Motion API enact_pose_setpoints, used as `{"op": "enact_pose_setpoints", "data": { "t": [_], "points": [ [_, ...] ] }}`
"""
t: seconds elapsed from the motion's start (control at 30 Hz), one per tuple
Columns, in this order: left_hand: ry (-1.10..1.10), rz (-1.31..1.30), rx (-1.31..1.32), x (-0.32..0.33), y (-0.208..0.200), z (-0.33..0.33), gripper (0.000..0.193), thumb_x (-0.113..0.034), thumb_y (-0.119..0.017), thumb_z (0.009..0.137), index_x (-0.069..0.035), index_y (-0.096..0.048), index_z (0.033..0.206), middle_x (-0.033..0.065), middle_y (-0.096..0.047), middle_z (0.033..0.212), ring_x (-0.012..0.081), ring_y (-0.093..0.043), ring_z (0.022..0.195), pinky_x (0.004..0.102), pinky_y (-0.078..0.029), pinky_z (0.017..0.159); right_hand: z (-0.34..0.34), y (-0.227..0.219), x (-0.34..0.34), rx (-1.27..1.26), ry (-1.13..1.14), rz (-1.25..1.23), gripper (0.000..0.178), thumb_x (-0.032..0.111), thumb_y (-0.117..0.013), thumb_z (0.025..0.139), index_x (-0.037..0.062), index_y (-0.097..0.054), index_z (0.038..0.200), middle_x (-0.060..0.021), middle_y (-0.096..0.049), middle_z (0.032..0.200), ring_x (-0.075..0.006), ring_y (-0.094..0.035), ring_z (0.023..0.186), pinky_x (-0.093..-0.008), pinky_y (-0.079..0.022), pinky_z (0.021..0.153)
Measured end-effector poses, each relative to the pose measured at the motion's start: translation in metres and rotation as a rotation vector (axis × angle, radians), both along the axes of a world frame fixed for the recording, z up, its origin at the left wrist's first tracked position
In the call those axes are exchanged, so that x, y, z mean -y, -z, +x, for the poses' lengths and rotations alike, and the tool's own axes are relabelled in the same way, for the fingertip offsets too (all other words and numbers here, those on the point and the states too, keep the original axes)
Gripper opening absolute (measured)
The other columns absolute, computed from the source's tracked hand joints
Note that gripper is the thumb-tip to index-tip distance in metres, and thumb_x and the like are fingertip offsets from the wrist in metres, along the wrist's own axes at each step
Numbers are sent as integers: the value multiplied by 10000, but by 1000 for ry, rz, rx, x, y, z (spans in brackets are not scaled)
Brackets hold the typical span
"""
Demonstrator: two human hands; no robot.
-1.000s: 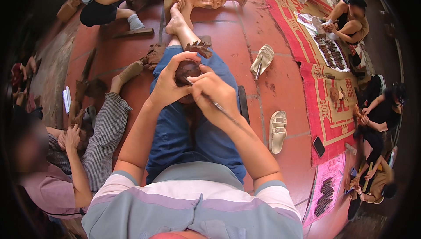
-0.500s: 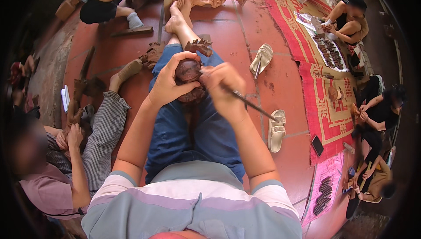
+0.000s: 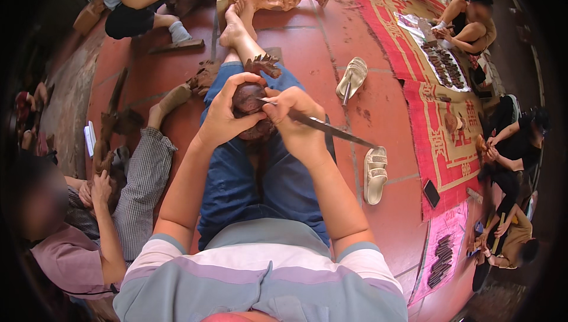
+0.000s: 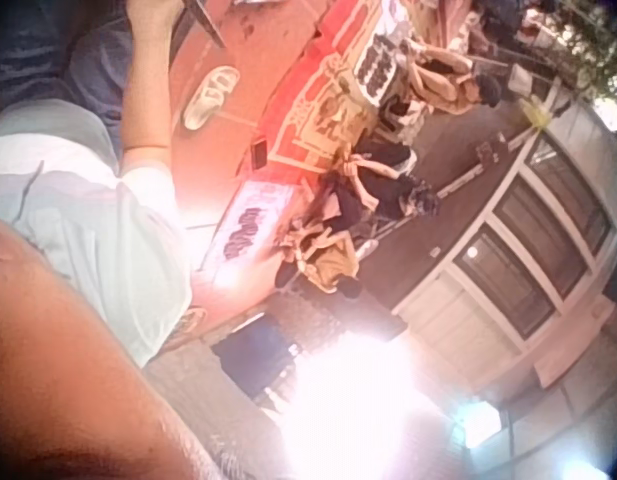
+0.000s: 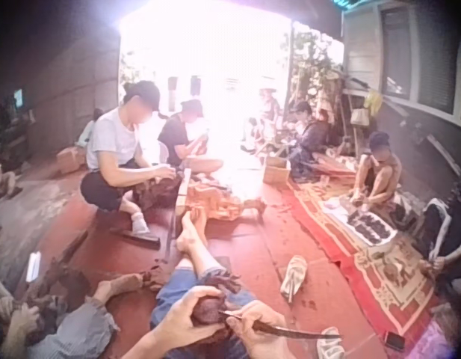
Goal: The person sits on the floor and carves a small wooden object using a chisel. They hold the wood in their left hand and use the chisel in their right hand to shape the piece, occasionally rotating it to access different sides.
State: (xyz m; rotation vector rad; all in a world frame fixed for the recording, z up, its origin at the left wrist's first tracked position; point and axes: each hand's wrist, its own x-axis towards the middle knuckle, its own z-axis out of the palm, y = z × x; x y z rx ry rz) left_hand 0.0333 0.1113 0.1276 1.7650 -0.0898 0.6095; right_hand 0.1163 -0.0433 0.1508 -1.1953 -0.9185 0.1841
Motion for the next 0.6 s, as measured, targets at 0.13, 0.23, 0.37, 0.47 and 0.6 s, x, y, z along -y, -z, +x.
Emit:
{"op": "enact_pose_setpoints", "data": {
  "t": [0.13,0.23,0.37,0.47,0.6],
  "points": [
    [114,-126,-48,-3,-6,-3,603,-40,-737,723,-34,-476,1267,85,-550,1232,193,-526,1168,325,-406,1011,0,-4,10,-154,24,42,195,-37,-667,850,45,-517,755,-46,-623,868,-175,-650,948,-297,-506,850],
    [261,-315,5,-8,-13,-6,563,-73,-697,771,-27,-465,1282,92,-534,1252,181,-507,1180,325,-390,1024,-10,-1,2,276,88,-73,126,1,-689,838,29,-580,784,-81,-651,805,-168,-650,796,-388,-480,950],
    [208,-257,-34,-8,-7,-4,527,-107,-680,797,-25,-468,1273,102,-542,1223,192,-523,1147,325,-402,1005,-7,-1,-4,304,86,-66,134,31,-694,845,26,-575,784,-74,-624,766,-160,-633,765,-399,-466,981],
    [13,-21,-16,-2,-5,1,512,-86,-692,781,-24,-489,1247,104,-556,1163,204,-546,1108,327,-422,971,0,2,0,133,6,-8,138,27,-682,853,21,-566,778,-60,-595,785,-162,-634,821,-393,-469,982],
    [-61,31,-7,8,-10,2,490,-44,-703,767,-24,-503,1213,96,-564,1130,191,-560,1072,317,-438,943,0,5,5,69,-9,31,131,-6,-668,849,20,-566,770,-51,-584,813,-179,-636,885,-396,-473,977]
  ]
}}
